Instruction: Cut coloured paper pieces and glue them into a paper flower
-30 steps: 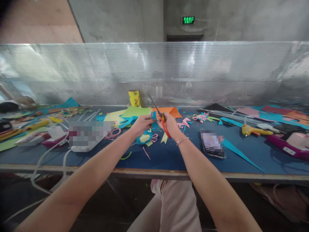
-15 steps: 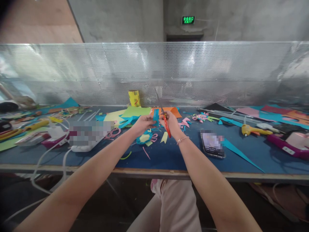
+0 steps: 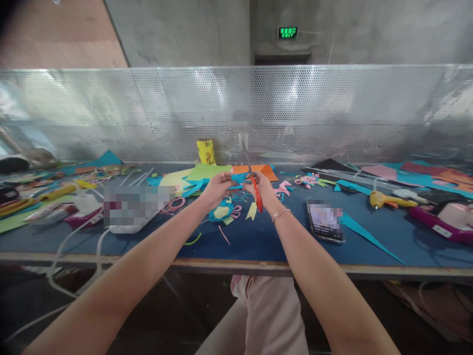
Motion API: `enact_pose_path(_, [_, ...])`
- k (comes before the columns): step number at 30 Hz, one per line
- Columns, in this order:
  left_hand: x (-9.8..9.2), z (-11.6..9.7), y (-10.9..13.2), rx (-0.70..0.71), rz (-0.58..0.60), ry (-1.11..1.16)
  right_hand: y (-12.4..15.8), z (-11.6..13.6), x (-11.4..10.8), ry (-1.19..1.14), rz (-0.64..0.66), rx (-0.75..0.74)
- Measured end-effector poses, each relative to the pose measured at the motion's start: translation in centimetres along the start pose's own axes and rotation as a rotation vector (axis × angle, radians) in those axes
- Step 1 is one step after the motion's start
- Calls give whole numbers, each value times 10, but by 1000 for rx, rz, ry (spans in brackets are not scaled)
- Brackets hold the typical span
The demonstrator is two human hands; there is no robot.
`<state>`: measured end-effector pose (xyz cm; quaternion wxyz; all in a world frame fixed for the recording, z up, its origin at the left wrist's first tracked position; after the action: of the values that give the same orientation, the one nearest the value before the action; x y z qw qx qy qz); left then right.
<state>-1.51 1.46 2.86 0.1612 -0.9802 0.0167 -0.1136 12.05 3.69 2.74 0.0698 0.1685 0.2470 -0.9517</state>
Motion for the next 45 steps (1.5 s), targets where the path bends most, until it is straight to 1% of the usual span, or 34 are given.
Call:
enact_pose_path(2, [-2, 0, -2, 44, -20, 5, 2, 1, -1, -58, -1, 75])
enact_pose_path(4, [-6, 0, -6, 85, -42, -16, 4, 7, -3, -46, 20, 80])
enact_pose_path(8, [-21, 1, -17, 160, -138, -94, 6, 17, -16, 144, 37, 1])
enact_pose_path(12, [-38, -5, -26, 254, -228, -125, 10, 22, -31, 355, 136, -170])
enact_pose_path(14, [-44, -9, -28, 257, -249, -118, 13, 24, -36, 455, 156, -224])
enact_pose_path(15, [-45, -10, -28, 249, -251, -107, 15, 25, -39, 497, 168, -229])
enact_pose_path(17, [-45, -13, -27, 223, -240, -77, 18, 25, -41, 545, 224, -207])
enact_pose_path(21, [-41, -15, -22, 159, -224, -31, 20, 21, -40, 539, 364, -138])
enact_pose_path(28, [-37, -18, -18, 137, -222, -15, 17, 14, -39, 576, 421, -98])
enact_pose_path(33, [-36, -21, -16, 129, -238, 5, 22, 19, -42, 487, 485, -53])
enact_pose_path(36, [-35, -23, -15, 121, -217, 10, 26, 23, -42, 439, 491, -29])
enact_pose_path(41, [-34, -22, -14, 103, -191, -10, 32, 32, -41, 391, 519, -36])
enact_pose_path(45, [-34, -20, -16, 110, -165, -10, 35, 33, -41, 359, 553, 63])
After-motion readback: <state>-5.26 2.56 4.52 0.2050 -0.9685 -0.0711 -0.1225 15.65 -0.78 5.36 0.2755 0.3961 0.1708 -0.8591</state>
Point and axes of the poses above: each hand's wrist, its own y-axis away from the middle knuckle, its own x-axis out of the palm, z = x × y, the point moved 3 cm from there along -y, towards the middle knuckle, and after that the axes turned 2 degrees about y, right-handed, at the moved point
